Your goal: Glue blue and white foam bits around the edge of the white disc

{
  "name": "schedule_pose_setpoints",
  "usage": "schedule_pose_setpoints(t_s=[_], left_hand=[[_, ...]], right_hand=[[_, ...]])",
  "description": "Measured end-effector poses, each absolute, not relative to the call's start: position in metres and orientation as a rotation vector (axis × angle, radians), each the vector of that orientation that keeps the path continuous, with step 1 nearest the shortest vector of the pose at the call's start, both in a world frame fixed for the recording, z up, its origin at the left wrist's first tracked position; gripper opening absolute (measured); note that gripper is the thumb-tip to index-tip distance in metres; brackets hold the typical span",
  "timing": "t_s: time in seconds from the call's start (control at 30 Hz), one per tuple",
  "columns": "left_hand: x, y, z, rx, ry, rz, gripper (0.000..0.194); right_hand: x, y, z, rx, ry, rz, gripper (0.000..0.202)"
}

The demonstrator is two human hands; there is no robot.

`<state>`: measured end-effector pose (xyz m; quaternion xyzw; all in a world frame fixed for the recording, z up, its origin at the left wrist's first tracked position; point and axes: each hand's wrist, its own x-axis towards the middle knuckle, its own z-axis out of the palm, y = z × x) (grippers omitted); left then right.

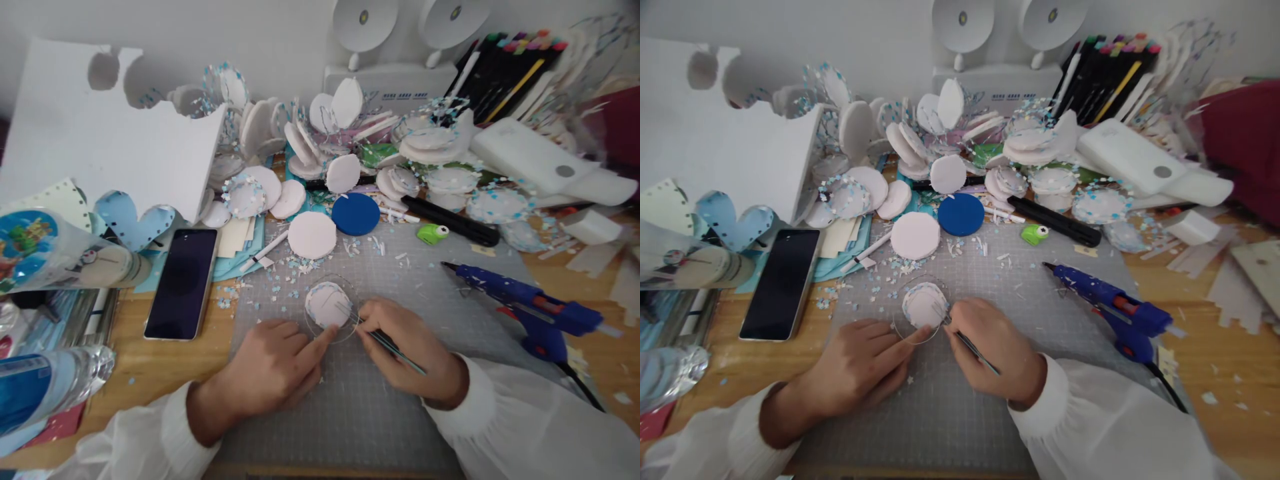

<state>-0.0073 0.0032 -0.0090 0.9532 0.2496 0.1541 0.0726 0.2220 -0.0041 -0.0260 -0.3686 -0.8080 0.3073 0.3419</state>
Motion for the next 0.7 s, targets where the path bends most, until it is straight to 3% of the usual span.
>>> schedule_pose_setpoints(t_s=[0.7], left_hand=[[-0.0025,-0.0008,-0.0095,2.870,0.771,0.511,0.035]], right_hand=[[0.2203,-0.0023,-0.0253,-0.963,-2.134,0.763,0.017]])
